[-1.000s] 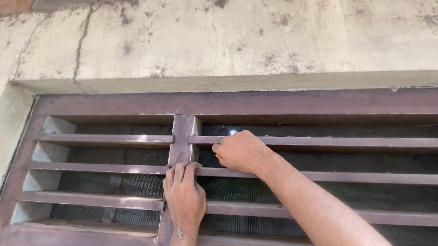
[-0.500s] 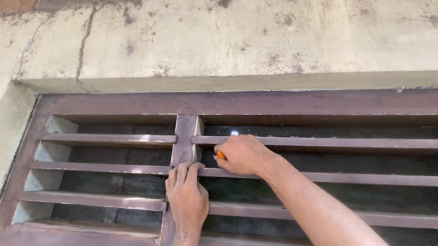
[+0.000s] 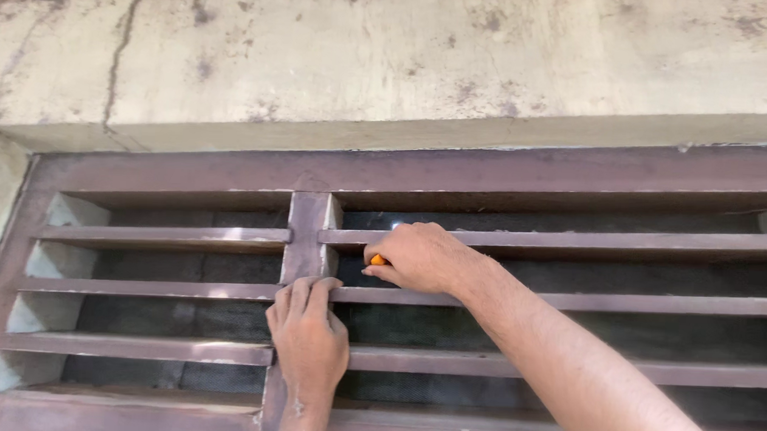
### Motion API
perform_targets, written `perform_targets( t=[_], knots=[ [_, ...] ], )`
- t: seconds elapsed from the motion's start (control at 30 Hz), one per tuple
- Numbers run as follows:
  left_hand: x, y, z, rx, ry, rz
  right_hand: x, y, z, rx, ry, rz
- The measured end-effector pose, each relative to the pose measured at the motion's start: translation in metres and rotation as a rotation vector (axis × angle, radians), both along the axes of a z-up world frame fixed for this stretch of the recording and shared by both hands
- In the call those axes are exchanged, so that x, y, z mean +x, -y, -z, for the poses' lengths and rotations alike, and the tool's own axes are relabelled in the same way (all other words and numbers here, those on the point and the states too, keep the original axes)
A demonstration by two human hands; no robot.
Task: The person uses a small brush to clean dust and debris from the horizontal slats of a brown metal window grille. They systematically move along the slats, brushing away accumulated dirt and cobwebs from the exterior surface.
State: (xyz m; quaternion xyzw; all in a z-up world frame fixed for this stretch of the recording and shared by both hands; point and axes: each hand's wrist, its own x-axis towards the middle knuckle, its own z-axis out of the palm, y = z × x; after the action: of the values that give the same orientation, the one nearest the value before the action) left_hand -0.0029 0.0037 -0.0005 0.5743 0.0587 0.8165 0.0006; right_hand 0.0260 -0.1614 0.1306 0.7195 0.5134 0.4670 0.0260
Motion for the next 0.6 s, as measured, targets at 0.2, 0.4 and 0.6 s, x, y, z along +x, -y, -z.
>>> perform_targets(
  t=[0.2, 0.4, 0.6],
  knots=[
    [0.011, 0.024, -0.003, 0.105, 0.014, -0.055, 0.021, 0.015, 0.003, -0.028, 0.157, 0.072],
    [0.017, 0.040, -0.005, 0.101, -0.058, 0.043, 0.031, 0.024, 0.006, -0.009, 0.275, 0.088],
    [0.020, 0.041, -0.008, 0.040, -0.111, 0.037, 0.027, 0.035, 0.005, 0.027, 0.074, -0.041]
  ],
)
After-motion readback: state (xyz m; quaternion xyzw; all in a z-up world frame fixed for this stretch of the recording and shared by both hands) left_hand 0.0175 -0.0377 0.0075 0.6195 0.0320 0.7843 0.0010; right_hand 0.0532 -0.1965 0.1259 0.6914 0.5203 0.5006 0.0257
